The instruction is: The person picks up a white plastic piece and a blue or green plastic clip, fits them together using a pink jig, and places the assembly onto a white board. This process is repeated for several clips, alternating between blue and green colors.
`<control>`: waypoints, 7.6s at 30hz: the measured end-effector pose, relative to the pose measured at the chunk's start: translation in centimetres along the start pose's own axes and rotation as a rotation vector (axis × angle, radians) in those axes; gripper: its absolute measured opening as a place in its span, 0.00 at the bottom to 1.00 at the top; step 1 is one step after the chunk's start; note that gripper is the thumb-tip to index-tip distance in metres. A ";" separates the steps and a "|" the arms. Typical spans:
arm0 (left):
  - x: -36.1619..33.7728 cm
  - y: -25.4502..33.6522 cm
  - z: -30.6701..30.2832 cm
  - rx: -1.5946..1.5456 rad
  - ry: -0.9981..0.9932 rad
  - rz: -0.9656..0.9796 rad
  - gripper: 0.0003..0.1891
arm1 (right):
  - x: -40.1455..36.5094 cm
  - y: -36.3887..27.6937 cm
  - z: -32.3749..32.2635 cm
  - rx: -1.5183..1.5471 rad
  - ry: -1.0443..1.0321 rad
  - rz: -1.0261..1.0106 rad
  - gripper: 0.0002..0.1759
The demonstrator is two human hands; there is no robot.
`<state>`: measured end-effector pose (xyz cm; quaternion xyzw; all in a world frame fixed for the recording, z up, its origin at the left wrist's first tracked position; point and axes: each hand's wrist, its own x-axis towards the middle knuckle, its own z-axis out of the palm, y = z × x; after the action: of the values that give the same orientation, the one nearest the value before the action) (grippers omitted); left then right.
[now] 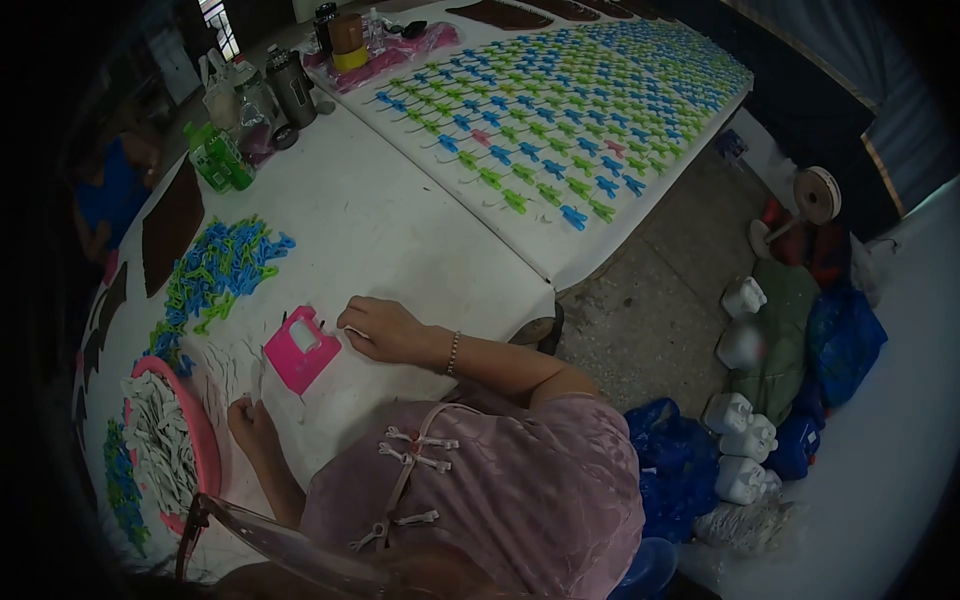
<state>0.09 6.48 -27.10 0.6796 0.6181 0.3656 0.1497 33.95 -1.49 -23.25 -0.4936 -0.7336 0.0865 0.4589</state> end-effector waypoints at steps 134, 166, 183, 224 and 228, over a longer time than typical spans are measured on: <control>4.4 9.1 5.2 -0.669 -0.179 0.186 0.14 | 14.9 7.5 6.2 0.353 -0.232 0.349 0.09; 3.9 10.2 3.4 -1.199 -0.591 -0.094 0.18 | 6.7 -1.4 1.8 0.581 -0.017 0.297 0.11; 3.3 11.3 3.2 -1.105 -0.664 -0.093 0.25 | 5.0 -0.4 0.4 0.400 0.036 0.265 0.04; 4.5 0.0 2.0 0.031 -0.148 0.308 0.20 | -10.2 6.5 -13.6 0.024 0.766 0.835 0.15; 2.6 -1.9 2.6 0.181 -0.117 0.371 0.22 | -7.2 4.0 -7.9 -0.047 0.404 0.656 0.13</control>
<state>0.35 9.99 -29.29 0.8124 0.5031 0.2900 0.0537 43.19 -7.83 -25.38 -0.7195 -0.4335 0.1128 0.5307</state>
